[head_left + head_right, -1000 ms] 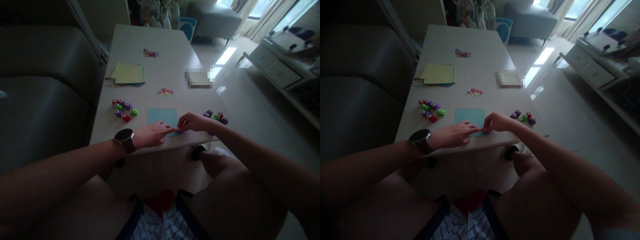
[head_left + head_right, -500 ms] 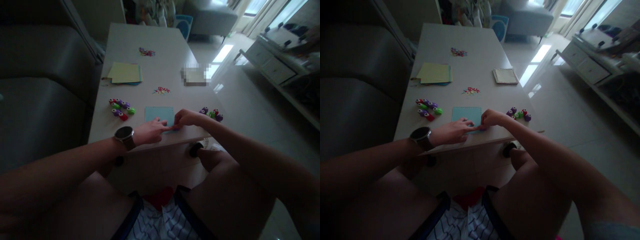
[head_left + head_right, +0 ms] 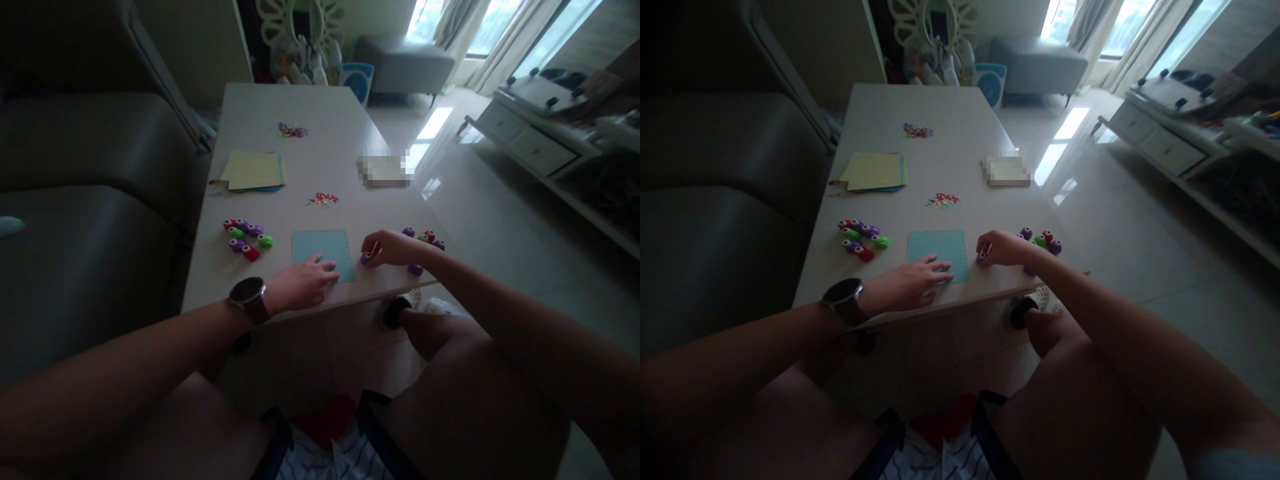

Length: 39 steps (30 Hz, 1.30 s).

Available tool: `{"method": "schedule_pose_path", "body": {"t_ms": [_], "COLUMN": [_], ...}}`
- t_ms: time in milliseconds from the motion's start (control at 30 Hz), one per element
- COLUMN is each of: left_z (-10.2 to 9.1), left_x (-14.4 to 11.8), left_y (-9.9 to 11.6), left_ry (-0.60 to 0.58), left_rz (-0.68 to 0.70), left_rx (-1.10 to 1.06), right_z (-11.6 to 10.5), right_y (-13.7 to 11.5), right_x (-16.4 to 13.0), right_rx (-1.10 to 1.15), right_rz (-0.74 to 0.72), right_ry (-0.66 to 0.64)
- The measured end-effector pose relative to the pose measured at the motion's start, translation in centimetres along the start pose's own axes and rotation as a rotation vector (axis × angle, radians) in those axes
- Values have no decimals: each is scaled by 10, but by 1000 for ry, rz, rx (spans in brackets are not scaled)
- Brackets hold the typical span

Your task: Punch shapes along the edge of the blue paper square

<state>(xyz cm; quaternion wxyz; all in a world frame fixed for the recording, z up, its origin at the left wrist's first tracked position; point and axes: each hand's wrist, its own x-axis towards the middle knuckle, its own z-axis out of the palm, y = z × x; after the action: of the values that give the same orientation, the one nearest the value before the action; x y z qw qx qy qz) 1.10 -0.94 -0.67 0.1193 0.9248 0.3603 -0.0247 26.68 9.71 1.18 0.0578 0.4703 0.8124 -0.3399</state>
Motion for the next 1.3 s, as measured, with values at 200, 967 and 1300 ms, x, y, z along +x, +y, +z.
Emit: {"method": "schedule_pose_path", "body": {"t_ms": [200, 967, 1300], "left_z": [-7, -32, -37], "left_x": [3, 4, -44], "left_y": [-6, -25, -87], "left_ry": [31, 197, 21], "left_rz": [-17, -290, -453], "left_rx": [-80, -800, -356], "right_z": [0, 28, -6], "right_y": [-7, -48, -4], "right_x": [1, -12, -2], "right_rx": [-162, 123, -158], "right_rz": [-117, -550, -208], "right_ry": [100, 189, 303]}}
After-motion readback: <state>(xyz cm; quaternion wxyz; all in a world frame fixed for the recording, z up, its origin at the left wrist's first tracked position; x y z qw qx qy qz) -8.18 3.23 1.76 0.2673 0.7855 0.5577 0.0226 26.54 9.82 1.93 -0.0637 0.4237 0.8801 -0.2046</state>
